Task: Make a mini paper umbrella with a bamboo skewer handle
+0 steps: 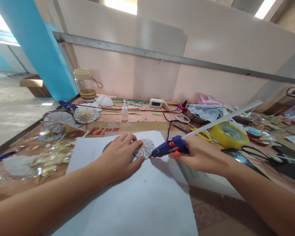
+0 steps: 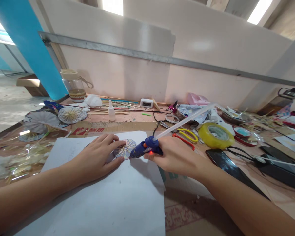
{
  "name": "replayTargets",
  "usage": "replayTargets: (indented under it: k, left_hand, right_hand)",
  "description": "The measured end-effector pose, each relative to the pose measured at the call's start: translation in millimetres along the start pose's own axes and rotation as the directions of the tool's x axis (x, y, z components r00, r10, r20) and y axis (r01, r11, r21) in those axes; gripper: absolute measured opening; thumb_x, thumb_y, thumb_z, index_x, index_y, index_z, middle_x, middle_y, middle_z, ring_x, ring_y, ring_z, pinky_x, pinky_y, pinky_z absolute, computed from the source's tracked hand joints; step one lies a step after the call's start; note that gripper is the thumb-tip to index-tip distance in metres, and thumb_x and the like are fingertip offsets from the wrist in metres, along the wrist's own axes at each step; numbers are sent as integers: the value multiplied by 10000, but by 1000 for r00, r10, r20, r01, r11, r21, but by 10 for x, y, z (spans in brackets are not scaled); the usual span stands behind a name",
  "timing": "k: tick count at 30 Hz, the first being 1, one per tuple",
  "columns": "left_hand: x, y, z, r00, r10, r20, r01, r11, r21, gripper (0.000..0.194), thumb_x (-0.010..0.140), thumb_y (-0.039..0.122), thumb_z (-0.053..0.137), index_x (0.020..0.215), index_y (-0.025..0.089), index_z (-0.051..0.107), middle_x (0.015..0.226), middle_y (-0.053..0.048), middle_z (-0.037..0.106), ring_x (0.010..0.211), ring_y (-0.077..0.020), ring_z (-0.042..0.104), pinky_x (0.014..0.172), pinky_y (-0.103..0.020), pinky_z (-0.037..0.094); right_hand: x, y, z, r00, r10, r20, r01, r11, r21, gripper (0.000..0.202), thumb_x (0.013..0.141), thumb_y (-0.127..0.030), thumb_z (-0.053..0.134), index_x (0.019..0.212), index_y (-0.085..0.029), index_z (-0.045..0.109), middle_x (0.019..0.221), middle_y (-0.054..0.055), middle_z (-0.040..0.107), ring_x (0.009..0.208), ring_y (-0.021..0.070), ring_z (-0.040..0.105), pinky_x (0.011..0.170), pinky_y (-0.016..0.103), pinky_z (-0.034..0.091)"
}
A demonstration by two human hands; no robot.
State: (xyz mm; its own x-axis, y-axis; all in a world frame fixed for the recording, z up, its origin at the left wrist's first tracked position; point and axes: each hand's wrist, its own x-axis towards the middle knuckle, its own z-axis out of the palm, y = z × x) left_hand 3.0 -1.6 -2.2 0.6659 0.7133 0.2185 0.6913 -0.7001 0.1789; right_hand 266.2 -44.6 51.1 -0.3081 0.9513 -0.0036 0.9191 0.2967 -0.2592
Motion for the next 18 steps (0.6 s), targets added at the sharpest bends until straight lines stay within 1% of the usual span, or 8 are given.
replayTargets:
  k: [6,8,9,11,12,15,17,18]
  left_hand:
    - [6,7,-17,1000,-16,8,16,1000,-7,435,912,420,513,1263,184,612,1153,-122,608,1078,-323,554,959,-522,454]
    - [-8,0,-8,1000,-19,-4,19,1000,-11,439,910,423,518,1265,185,612,1153,-123,613,1075,-326,561,953,-520,459]
    - [-17,-7,1,1000,-19,-13,19,1000,-13,439,909,421,519,1269,186,610,1155,-124,617,1073,-325,565,950,-517,462]
    - [-34,-24,20,999,-11,-40,10,1000,-16,438,906,401,521,1282,191,603,1161,-121,626,1075,-320,573,952,-509,461]
    - [-40,-32,28,998,-2,-57,1,1000,-18,437,903,384,523,1289,192,597,1172,-119,631,1085,-316,574,962,-504,457]
    - [-47,-42,36,995,33,-98,-36,999,-32,424,891,332,534,1286,188,589,1207,-113,646,1115,-305,577,988,-488,447]
    - [-47,-34,27,992,57,-110,-61,997,-37,401,881,297,537,1262,187,595,1210,-108,662,1115,-300,589,1011,-493,435]
    - [-47,-28,21,991,72,-114,-77,996,-39,388,878,279,535,1250,190,598,1201,-103,673,1107,-295,598,1029,-499,425]
  right_hand:
    - [0,-57,-30,1000,-27,5,27,999,27,289,858,-427,619,664,-213,635,540,-21,545,471,123,433,451,255,253]
    - [4,-35,-60,1000,-26,0,26,998,58,273,852,-429,629,685,-215,655,570,-13,590,497,138,482,469,258,291]
    - [11,-4,-79,999,-18,-33,21,995,94,256,851,-437,631,728,-217,677,612,-6,629,534,153,527,492,259,331]
    - [44,101,-118,989,26,-145,5,977,212,272,861,-472,615,862,-217,708,732,20,701,660,198,621,583,279,431]
    - [72,174,-132,974,60,-216,2,961,276,315,873,-494,593,930,-207,710,793,39,723,733,223,649,644,301,471]
    - [199,428,-112,917,162,-365,-3,917,400,454,896,-560,535,1040,-161,696,909,95,741,860,276,663,759,372,514]
    - [309,585,-48,901,220,-373,-36,896,442,511,888,-601,536,1068,-148,692,938,107,739,870,281,657,755,385,522]
    - [369,648,-10,899,260,-351,-65,874,481,547,886,-625,521,1068,-138,691,899,102,735,825,269,655,715,374,525]
